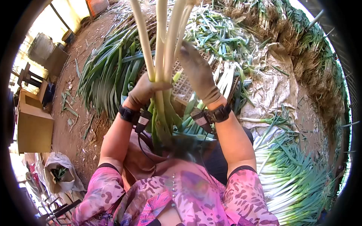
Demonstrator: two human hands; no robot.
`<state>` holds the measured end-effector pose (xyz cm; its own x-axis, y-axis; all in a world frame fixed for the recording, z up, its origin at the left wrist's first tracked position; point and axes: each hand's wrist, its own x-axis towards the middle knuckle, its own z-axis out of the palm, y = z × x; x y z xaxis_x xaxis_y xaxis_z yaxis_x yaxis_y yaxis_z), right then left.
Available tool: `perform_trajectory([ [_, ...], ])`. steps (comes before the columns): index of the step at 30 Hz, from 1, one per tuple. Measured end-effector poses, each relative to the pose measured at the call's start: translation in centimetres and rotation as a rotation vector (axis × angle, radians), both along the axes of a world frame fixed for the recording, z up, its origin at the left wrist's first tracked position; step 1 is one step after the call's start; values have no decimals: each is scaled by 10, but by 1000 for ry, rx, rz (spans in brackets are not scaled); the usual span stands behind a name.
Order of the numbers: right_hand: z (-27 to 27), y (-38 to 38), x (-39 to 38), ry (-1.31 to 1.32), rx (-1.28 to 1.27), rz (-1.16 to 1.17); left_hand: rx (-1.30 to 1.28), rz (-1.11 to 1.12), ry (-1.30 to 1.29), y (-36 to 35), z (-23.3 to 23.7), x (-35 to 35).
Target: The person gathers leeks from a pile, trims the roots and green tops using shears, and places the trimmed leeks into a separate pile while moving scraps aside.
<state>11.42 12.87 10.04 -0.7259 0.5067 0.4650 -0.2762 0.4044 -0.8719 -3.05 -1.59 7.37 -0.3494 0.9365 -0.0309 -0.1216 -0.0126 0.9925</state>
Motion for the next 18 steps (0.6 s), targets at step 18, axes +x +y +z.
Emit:
perform_trajectory([
  [18,-82,-77,149,-954,692,101,523,543,846,-94,313,3],
])
